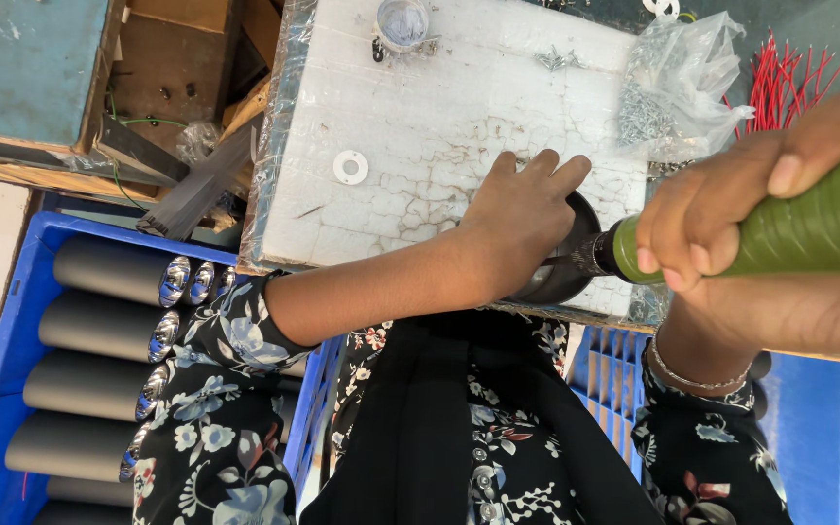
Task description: The person assembles LED lights into a black cylindrical housing. They insert wires, apply adhesive, and secure the components using a power drill. The finished unit is placed into a blue crate alongside other completed units.
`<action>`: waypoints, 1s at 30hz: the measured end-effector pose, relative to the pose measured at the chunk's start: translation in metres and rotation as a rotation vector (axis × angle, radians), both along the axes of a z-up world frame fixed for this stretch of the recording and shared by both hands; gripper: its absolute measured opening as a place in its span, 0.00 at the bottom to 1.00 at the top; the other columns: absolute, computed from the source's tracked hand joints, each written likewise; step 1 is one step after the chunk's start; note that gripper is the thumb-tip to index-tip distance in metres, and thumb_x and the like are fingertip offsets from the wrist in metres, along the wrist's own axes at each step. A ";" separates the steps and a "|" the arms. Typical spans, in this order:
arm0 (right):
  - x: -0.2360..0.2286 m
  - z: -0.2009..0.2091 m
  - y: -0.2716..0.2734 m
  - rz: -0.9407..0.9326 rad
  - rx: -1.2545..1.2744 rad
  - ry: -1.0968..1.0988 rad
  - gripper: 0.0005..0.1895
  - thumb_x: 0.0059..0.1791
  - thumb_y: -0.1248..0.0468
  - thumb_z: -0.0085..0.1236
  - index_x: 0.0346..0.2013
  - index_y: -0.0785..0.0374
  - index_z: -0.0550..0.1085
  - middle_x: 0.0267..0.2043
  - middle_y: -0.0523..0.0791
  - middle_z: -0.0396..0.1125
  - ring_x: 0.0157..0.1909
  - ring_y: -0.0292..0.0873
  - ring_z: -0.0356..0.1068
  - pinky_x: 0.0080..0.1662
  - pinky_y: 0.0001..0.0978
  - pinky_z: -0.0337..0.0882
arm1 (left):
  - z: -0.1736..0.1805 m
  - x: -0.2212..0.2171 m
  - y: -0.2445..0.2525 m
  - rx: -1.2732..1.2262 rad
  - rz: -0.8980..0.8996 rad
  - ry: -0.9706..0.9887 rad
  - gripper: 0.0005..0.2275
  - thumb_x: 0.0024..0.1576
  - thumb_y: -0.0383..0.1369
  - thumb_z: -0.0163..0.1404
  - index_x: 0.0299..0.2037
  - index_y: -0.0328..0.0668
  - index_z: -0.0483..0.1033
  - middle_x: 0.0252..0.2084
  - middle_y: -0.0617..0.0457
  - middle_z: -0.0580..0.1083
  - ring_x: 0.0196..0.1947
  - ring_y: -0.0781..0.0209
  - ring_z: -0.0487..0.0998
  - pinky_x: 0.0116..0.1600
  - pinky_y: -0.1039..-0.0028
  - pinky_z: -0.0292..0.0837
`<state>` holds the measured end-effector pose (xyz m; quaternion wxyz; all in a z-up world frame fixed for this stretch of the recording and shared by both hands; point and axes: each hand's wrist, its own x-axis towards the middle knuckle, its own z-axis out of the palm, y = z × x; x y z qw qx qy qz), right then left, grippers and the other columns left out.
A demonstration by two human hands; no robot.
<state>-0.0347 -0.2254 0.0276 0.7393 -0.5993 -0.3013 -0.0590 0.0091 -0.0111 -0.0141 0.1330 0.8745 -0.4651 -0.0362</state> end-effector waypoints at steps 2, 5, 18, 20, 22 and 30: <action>0.001 -0.005 -0.007 0.042 0.000 0.037 0.46 0.37 0.27 0.62 0.49 0.59 0.60 0.26 0.49 0.62 0.20 0.48 0.63 0.27 0.49 0.68 | 0.000 0.001 -0.001 0.001 -0.002 0.009 0.04 0.41 0.28 0.61 0.25 0.40 0.82 0.59 0.48 0.64 0.58 0.52 0.65 0.55 0.58 0.67; 0.003 -0.008 -0.017 0.073 -0.008 0.120 0.46 0.36 0.28 0.64 0.48 0.60 0.61 0.27 0.52 0.63 0.22 0.51 0.64 0.29 0.53 0.67 | -0.001 0.000 -0.001 -0.010 -0.004 0.015 0.03 0.42 0.28 0.60 0.25 0.41 0.83 0.59 0.48 0.63 0.58 0.51 0.65 0.54 0.57 0.67; -0.005 0.005 0.027 0.024 -0.014 0.081 0.49 0.37 0.22 0.57 0.48 0.59 0.61 0.24 0.48 0.62 0.21 0.46 0.64 0.27 0.47 0.69 | -0.005 -0.001 -0.005 -0.017 0.031 -0.004 0.06 0.43 0.29 0.59 0.30 0.42 0.83 0.59 0.51 0.64 0.59 0.52 0.66 0.52 0.59 0.68; -0.001 0.013 0.039 -0.015 -0.042 0.007 0.46 0.40 0.22 0.54 0.47 0.59 0.60 0.22 0.48 0.61 0.19 0.44 0.63 0.25 0.44 0.69 | -0.005 0.000 -0.005 0.000 0.027 0.007 0.06 0.43 0.29 0.60 0.30 0.43 0.83 0.59 0.51 0.64 0.59 0.52 0.65 0.51 0.59 0.68; 0.002 0.022 0.045 -0.028 -0.055 -0.047 0.43 0.43 0.24 0.51 0.47 0.59 0.60 0.22 0.47 0.60 0.18 0.42 0.62 0.24 0.42 0.69 | -0.002 0.001 -0.003 0.010 0.022 0.008 0.06 0.42 0.30 0.61 0.30 0.43 0.83 0.59 0.51 0.63 0.58 0.52 0.65 0.51 0.59 0.68; 0.048 0.015 -0.032 0.173 0.117 -0.076 0.17 0.52 0.48 0.50 0.34 0.58 0.65 0.22 0.43 0.61 0.21 0.39 0.63 0.27 0.39 0.69 | 0.018 0.003 0.009 0.158 -0.007 0.018 0.15 0.39 0.40 0.68 0.32 0.42 0.84 0.65 0.49 0.59 0.65 0.50 0.60 0.62 0.55 0.62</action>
